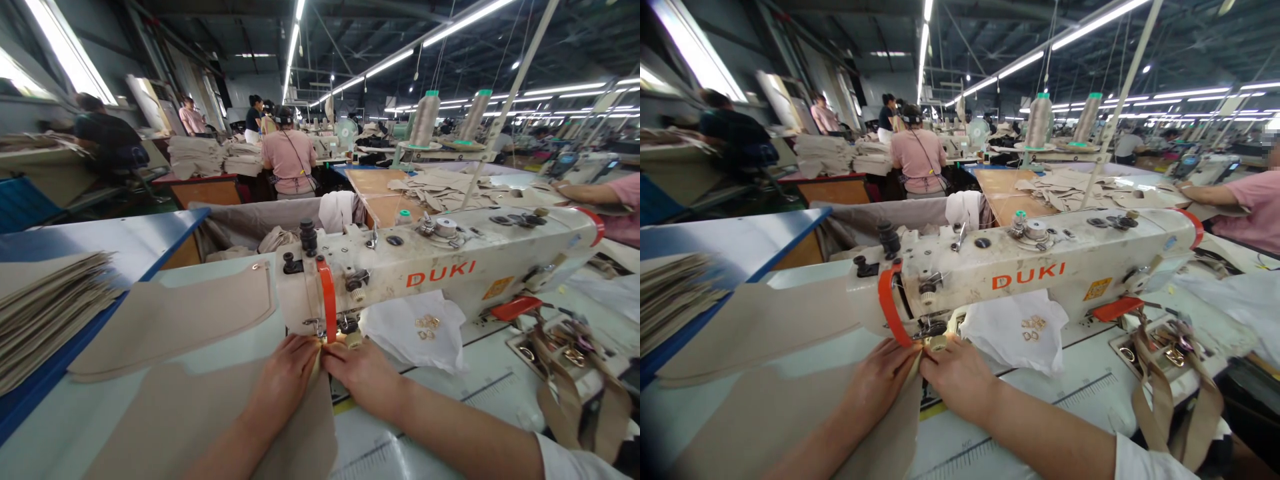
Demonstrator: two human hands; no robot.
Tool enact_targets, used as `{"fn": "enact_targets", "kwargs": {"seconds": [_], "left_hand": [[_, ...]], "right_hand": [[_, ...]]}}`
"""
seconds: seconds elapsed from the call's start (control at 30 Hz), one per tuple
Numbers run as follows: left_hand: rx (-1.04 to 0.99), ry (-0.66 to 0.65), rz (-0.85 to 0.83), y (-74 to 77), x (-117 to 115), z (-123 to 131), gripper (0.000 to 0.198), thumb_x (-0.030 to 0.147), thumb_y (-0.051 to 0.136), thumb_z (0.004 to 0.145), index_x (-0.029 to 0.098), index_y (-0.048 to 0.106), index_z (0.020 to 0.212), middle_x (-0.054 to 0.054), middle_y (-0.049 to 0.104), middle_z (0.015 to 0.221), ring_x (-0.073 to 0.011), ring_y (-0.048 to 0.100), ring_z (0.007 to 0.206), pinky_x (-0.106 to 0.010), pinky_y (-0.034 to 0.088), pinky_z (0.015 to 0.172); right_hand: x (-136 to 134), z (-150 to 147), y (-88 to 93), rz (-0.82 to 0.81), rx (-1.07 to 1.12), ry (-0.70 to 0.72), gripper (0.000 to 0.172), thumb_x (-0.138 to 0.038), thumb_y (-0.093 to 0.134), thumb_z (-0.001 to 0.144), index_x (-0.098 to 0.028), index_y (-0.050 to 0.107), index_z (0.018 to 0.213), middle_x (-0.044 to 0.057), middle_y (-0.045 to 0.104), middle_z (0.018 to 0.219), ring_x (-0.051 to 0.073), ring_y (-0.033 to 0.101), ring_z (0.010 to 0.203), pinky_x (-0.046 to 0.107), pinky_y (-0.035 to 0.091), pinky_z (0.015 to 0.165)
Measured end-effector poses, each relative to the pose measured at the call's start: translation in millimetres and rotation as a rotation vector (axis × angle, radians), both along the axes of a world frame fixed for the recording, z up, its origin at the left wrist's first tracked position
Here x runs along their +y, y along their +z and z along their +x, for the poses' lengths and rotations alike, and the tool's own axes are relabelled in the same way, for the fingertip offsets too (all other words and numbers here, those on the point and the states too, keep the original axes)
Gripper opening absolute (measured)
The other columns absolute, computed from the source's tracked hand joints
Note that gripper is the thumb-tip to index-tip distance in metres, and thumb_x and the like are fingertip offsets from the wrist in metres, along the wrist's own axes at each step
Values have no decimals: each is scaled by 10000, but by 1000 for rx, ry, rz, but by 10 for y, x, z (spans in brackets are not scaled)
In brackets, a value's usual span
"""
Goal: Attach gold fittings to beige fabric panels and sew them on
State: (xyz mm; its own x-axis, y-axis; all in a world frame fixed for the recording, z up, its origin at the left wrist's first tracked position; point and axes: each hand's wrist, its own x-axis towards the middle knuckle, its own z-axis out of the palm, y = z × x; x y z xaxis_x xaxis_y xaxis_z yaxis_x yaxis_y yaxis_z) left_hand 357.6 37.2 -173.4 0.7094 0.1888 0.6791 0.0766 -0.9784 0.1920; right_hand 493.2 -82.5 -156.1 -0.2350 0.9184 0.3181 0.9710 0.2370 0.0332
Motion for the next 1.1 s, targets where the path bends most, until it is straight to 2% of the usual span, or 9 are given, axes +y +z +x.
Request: {"fn": "enact_targets", "kwargs": {"seconds": [0.3,0.53,0.67,0.8,0.9,1.1], "left_hand": [[-38,6,5,-56,41,-1,356,289,352,986,186,653,827,-62,711,822,-184,654,761,-302,579,684],[-30,7,-89,-56,51,6,295,251,412,956,211,668,814,-39,702,805,-187,646,744,-315,579,688],[-37,-2,-139,-38,39,5,245,236,446,940,210,667,837,-38,701,817,-187,643,752,-310,573,685],[-63,43,-171,-7,21,5,206,257,485,923,197,662,837,-36,691,788,-191,631,745,-324,565,679],[-61,85,-194,14,17,12,197,278,517,901,199,657,786,-30,677,752,-194,621,724,-329,559,662],[-49,132,-237,15,39,37,160,222,540,846,208,657,737,-29,663,706,-188,624,701,-316,556,656]], "right_hand": [[14,0,-25,6,7,-19,84,-178,538,923,-145,602,965,51,657,960,204,564,850,329,435,765],[18,-13,-47,26,11,-27,111,-180,548,921,-142,607,1006,61,665,1013,205,570,888,333,442,801],[15,-12,-60,31,6,-40,108,-187,561,918,-147,611,1004,67,669,1033,208,588,889,339,452,771],[6,-1,-71,37,-1,-23,86,-184,553,925,-148,618,968,56,676,1034,197,599,898,338,456,752],[8,7,-74,45,2,5,94,-185,559,927,-146,618,988,55,674,1075,185,590,972,331,453,797],[23,17,-78,65,23,23,101,-202,579,919,-151,621,996,38,684,1080,185,595,1001,321,452,806]]}}
